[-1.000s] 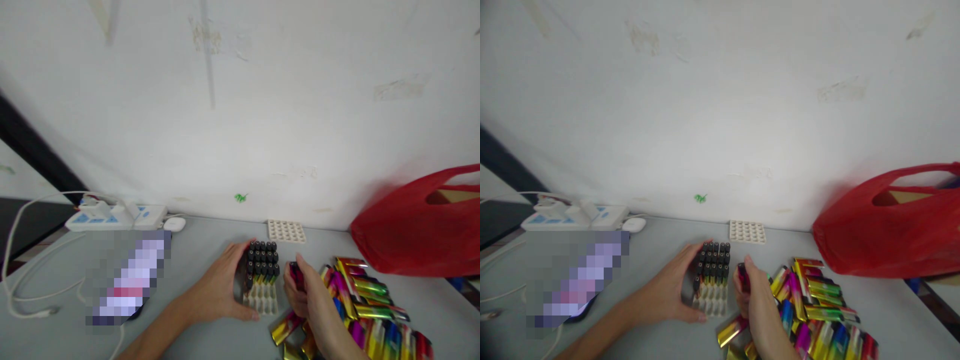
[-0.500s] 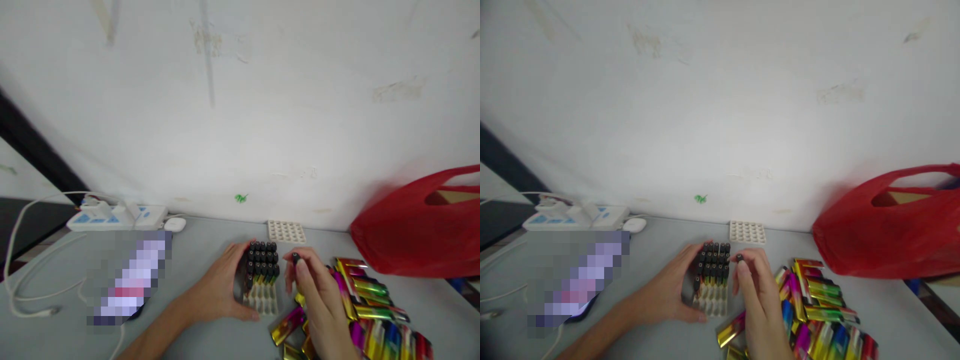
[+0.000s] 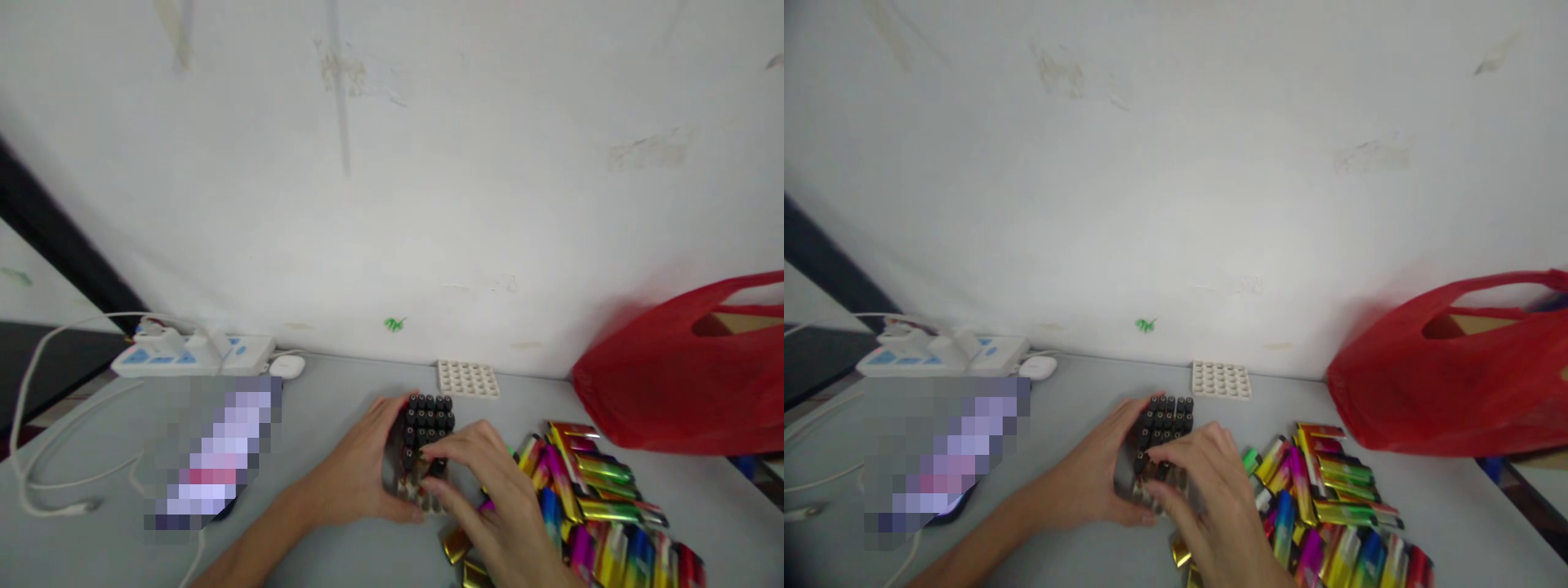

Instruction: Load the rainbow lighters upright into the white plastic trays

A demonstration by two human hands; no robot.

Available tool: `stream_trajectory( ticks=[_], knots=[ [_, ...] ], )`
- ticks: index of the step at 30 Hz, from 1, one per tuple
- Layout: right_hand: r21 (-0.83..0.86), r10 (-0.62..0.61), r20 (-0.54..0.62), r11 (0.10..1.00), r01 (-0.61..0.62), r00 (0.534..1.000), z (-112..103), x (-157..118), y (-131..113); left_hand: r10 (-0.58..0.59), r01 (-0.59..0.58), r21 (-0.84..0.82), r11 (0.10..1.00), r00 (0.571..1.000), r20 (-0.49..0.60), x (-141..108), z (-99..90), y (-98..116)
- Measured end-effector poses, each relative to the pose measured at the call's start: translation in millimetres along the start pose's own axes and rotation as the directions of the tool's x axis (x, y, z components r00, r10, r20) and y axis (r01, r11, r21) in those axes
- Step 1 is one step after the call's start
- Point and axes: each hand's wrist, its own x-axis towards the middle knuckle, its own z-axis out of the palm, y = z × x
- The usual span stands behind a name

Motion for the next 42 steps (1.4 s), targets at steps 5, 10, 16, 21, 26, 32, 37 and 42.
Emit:
stream_trajectory(
  ticks=[5,10,16,21,26,32,37,42],
  knots=[
    [-0.017,-0.009,0.029,1.000,0.010,1.000,0.5,-1.2,3.2,-0.003,0.003,0.006,1.000,1.000,-0.003,0.3,0.8,-3.6],
    [-0.053,-0.026,0.047,0.998,0.028,0.999,0.0,-1.4,5.2,-0.020,0.020,0.006,1.000,1.000,0.000,0.6,1.0,-2.0],
    [-0.077,-0.065,0.035,0.995,0.068,0.997,-0.5,0.9,4.9,-0.021,0.021,0.007,1.000,1.000,0.003,0.7,0.5,-1.9],
    [-0.084,-0.087,0.037,0.992,0.090,0.996,-1.1,2.0,2.4,-0.026,0.026,0.007,1.000,1.000,-0.005,1.0,1.0,-3.8],
    [-0.090,-0.093,0.051,0.991,0.097,0.994,-0.6,1.9,0.9,-0.028,0.028,0.005,1.000,1.000,-0.002,1.8,0.3,-2.1],
    [-0.108,-0.063,0.052,0.992,0.069,0.997,1.3,-1.4,6.9,-0.011,0.011,-0.007,1.000,1.000,-0.005,1.6,0.7,-2.6],
    [-0.117,-0.080,0.048,0.989,0.086,0.996,2.3,-1.2,7.0,0.002,-0.002,-0.004,1.000,1.000,-0.017,0.1,2.2,-3.9],
    [-0.145,-0.113,0.073,0.982,0.123,0.991,2.0,-0.8,8.0,0.009,-0.009,-0.008,1.000,1.000,-0.018,-0.1,1.9,-3.1]
  ],
)
